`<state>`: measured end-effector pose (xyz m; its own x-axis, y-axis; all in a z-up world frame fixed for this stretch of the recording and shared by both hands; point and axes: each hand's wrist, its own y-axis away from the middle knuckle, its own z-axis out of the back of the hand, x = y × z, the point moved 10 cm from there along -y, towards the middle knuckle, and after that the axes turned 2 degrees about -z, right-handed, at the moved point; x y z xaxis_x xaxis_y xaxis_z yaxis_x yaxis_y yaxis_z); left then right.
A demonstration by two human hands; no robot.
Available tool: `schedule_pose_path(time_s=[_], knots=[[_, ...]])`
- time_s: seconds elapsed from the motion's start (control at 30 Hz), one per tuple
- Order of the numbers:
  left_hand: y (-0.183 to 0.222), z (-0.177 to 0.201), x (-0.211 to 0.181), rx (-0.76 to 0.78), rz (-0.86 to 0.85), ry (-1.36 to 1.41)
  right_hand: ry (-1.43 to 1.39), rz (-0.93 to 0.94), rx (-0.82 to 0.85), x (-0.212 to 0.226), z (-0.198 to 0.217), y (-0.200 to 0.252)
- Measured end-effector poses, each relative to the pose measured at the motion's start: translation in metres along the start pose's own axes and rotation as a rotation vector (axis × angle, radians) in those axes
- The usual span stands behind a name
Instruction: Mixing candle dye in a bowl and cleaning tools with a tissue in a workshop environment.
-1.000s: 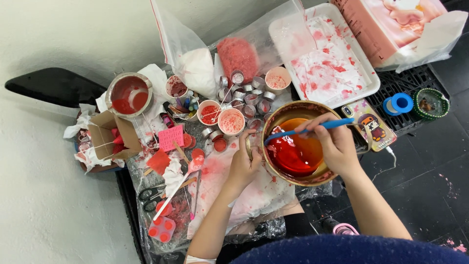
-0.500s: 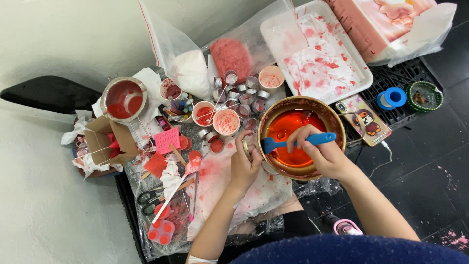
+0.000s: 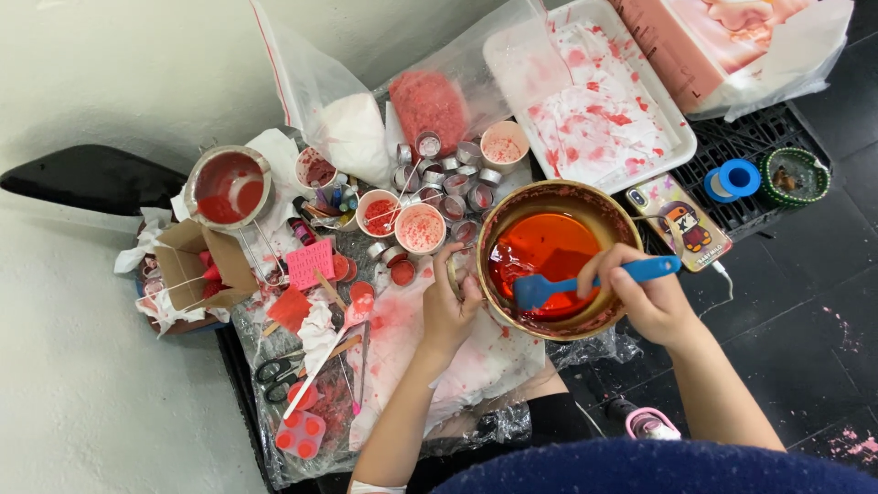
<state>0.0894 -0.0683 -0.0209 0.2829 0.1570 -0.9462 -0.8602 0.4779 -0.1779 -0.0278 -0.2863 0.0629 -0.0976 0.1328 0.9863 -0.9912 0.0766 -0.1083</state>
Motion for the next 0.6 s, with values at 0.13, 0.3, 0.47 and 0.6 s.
schedule_pose_path(time_s=[0.13, 0.3, 0.47, 0.6], knots=[[-0.002, 0.002, 0.000, -0.005, 0.000, -0.048, -0.010, 0.040, -0.105, 0.000, 0.006, 0.004], [-0.001, 0.006, -0.013, -0.051, -0.142, -0.214, 0.023, 0.029, -0.154, 0.007, -0.002, 0.002], [0.006, 0.001, 0.004, -0.107, -0.193, -0.171, -0.059, 0.042, -0.180, 0.012, -0.015, -0.001], [0.013, -0.003, 0.010, -0.164, -0.227, -0.002, 0.021, 0.095, -0.176, 0.022, -0.022, -0.003]])
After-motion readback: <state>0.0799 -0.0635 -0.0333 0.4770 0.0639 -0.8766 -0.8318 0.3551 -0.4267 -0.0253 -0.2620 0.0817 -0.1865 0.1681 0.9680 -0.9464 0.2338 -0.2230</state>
